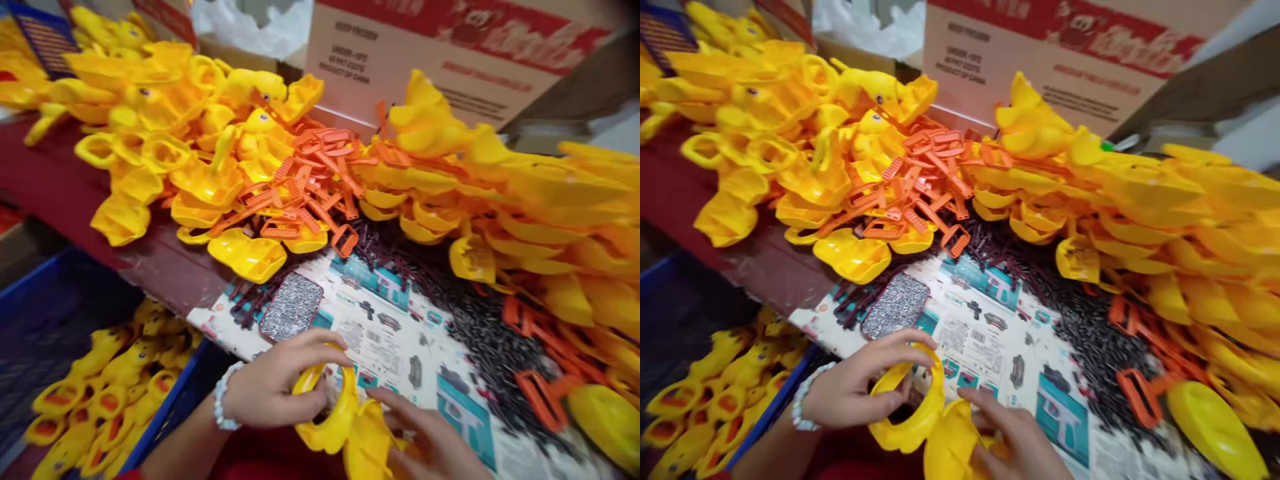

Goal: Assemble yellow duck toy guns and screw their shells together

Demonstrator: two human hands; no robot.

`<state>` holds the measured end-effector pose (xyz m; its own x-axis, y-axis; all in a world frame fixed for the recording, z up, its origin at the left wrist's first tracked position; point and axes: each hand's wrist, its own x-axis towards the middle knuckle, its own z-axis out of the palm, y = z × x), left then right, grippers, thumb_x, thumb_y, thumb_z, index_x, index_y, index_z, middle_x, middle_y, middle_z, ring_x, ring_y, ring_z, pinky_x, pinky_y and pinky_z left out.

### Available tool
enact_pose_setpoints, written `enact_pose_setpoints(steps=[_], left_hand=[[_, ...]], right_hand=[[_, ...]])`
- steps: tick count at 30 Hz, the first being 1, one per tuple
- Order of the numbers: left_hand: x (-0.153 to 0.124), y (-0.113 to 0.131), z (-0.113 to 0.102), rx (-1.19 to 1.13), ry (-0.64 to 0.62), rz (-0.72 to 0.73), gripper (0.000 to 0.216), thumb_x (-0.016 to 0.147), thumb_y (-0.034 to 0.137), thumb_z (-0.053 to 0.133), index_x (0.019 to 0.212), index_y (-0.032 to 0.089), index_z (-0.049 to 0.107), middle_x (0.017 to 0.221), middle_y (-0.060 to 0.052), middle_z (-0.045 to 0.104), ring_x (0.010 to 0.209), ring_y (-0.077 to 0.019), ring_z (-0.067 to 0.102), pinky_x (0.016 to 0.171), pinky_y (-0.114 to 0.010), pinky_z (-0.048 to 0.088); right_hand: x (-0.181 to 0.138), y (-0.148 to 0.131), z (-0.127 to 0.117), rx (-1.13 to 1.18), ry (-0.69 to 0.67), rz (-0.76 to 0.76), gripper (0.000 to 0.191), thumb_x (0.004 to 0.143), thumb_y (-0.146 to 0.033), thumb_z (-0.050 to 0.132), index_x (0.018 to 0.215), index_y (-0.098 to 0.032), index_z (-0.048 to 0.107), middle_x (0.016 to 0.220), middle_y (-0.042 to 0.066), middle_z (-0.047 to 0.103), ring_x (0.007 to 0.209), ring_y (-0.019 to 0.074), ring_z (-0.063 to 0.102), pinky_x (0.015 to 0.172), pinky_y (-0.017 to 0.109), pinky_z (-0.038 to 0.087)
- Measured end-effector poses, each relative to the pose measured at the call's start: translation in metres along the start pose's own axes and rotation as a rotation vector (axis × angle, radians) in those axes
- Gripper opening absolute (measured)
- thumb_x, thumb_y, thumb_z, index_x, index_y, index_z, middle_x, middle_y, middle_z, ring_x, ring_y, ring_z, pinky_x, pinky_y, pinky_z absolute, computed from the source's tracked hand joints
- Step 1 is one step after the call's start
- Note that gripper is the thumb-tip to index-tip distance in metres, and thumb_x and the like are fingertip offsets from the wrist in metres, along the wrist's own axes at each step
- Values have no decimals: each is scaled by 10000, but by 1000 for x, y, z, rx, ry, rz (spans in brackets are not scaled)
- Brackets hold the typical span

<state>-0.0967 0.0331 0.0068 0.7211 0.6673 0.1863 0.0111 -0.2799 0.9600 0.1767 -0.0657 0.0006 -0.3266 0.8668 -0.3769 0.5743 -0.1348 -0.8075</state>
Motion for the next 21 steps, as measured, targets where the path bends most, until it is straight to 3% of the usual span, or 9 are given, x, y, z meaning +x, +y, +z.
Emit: enact_pose_setpoints(steps=[2, 6, 8, 10, 12, 15, 17, 19, 21], left_hand=[[2, -1, 0, 212, -3, -10, 371, 896, 278, 469, 1261, 213, 453, 1337, -131, 488, 1257, -247, 471, 1024, -410, 435], [8, -9, 20, 642, 238, 16, 424, 895, 256, 495, 1298, 171, 398, 1427, -173, 385, 1330, -285, 368, 1061, -495, 370], [15, -8, 29, 741, 148, 139, 381, 896, 215, 469, 1272, 165, 434, 1411, -152, 427, 1349, -282, 339, 1093, -517, 309], [23, -1, 31, 805, 20, 232, 377, 900, 206, 449, 1276, 170, 451, 1424, -131, 432, 1365, -289, 316, 1109, -546, 252], [29, 10, 24, 878, -16, 231, 403, 902, 253, 467, 1301, 202, 447, 1459, -122, 392, 1362, -328, 313, 1087, -600, 229], [25, 23, 9, 891, -116, 148, 430, 863, 329, 546, 1281, 258, 475, 1351, -104, 513, 1234, -338, 462, 1019, -592, 317], [14, 24, 9, 847, -244, 69, 402, 832, 291, 580, 1227, 253, 513, 1130, -72, 634, 1038, -280, 581, 923, -494, 433], [0, 17, 22, 861, -298, -40, 364, 807, 204, 581, 1169, 232, 544, 947, -46, 654, 860, -241, 612, 781, -407, 490], [-12, 7, 41, 926, -244, -137, 285, 794, 130, 554, 1065, 215, 586, 863, -40, 645, 778, -234, 606, 702, -375, 486]], right_hand=[[10, -4, -5, -6, 59, -8, 446, 877, -380, 495, 1287, -208, 533, 1028, 58, 617, 909, 198, 617, 834, 263, 520], [20, 0, -9, -188, 333, -6, 480, 945, -383, 393, 1345, -120, 407, 893, 47, 627, 769, 162, 617, 696, 224, 516], [21, -1, -13, -287, 387, -37, 446, 951, -332, 371, 1336, -110, 402, 909, 53, 625, 773, 162, 618, 678, 227, 507], [21, -8, -23, -330, 356, -77, 392, 942, -299, 379, 1281, -128, 478, 968, 68, 620, 827, 175, 616, 699, 244, 498], [24, -21, -38, -343, 279, -153, 330, 932, -295, 407, 1178, -161, 582, 999, 62, 615, 876, 182, 604, 813, 278, 481], [41, -45, -67, -422, -53, -344, 226, 920, -239, 508, 1101, -198, 636, 1022, 29, 602, 980, 169, 560, 1049, 349, 338], [65, -55, -84, -447, -193, -387, 227, 826, -213, 705, 1044, -253, 656, 1047, -30, 591, 1013, 139, 544, 994, 256, 397], [98, -58, -96, -486, -147, -340, 339, 783, -214, 776, 1088, -239, 631, 1100, -25, 572, 1025, 129, 544, 927, 206, 450], [136, -53, -103, -574, 114, -213, 206, 905, -187, 644, 1100, -143, 595, 1100, 55, 557, 1029, 167, 536, 950, 303, 449]])
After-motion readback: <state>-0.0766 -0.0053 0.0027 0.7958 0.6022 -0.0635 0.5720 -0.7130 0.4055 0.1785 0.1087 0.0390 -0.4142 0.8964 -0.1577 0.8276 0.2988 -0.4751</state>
